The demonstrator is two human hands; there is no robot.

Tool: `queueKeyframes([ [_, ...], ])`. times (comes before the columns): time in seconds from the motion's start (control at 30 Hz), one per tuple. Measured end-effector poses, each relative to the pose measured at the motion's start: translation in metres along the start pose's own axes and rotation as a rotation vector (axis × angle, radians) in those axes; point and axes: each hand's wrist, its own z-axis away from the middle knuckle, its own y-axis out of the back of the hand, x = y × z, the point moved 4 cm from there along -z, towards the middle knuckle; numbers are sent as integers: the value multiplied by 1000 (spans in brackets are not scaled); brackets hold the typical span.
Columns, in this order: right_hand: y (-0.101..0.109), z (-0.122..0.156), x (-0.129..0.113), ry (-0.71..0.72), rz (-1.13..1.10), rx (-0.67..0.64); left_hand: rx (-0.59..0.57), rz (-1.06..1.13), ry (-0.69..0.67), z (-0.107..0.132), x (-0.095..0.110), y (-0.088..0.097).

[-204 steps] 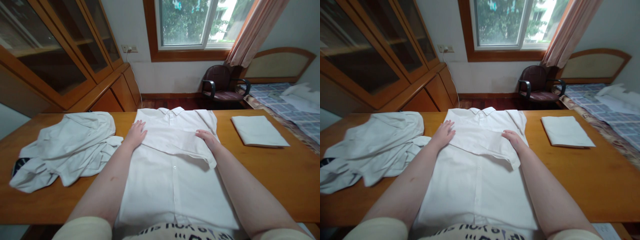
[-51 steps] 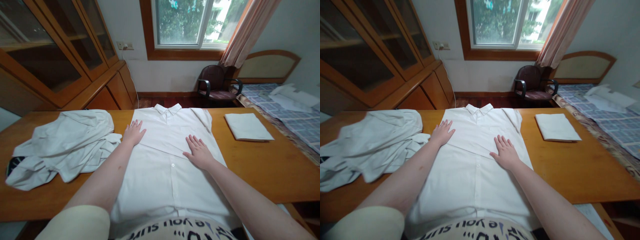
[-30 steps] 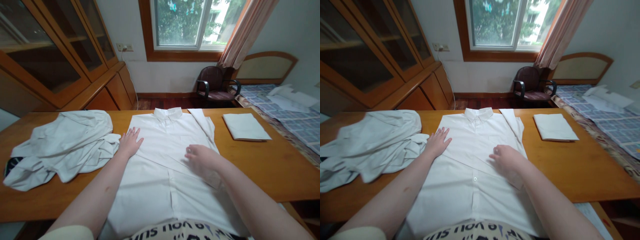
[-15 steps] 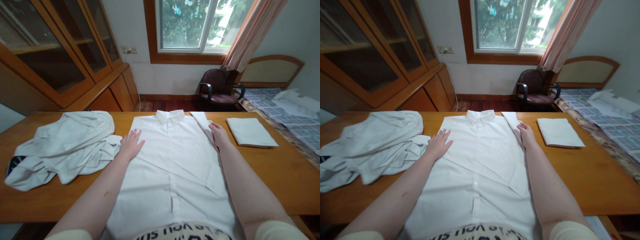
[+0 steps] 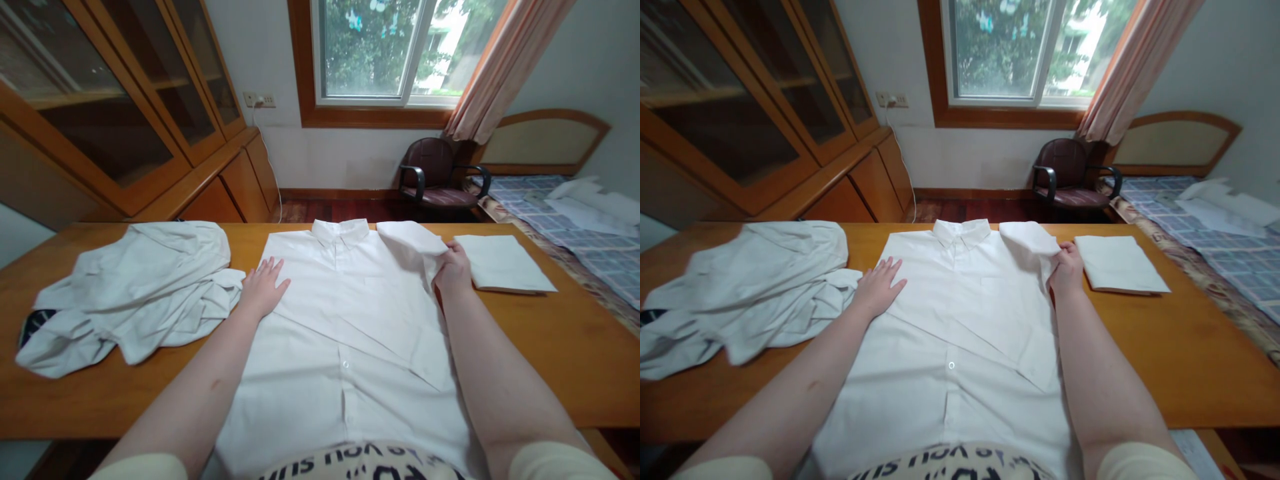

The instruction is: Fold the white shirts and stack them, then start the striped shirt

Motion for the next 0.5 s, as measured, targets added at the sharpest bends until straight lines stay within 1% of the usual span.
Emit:
queueKeyframes([
  [0.03, 1, 1, -2, 13, 46, -17, -1, 3, 3, 0, 0, 0],
  [0.1, -1, 4, -6, 9, 249, -105, -1, 6, 6, 0, 0, 0],
  [0.17, -6, 8, -6, -3, 570, -220, -1, 6, 5, 0, -1, -1],
  [0.23, -11, 13, -5, -15, 923, -304, 0, 0, 1, -1, -1, -1],
  [0.3, -15, 16, -4, -19, 1211, -332, 4, -8, -2, -1, 0, 0],
  [0.37, -17, 18, -5, -15, 1391, -330, 7, -11, -6, -1, 0, 0],
  [0.4, -18, 18, -7, 15, 1442, -323, 8, -10, -7, -1, 0, 0],
  [0.43, -19, 19, -10, 75, 1475, -315, 9, -7, -8, 0, 0, 1],
  [0.5, -22, 21, -20, 281, 1489, -261, 9, -4, -5, 0, 0, 1],
])
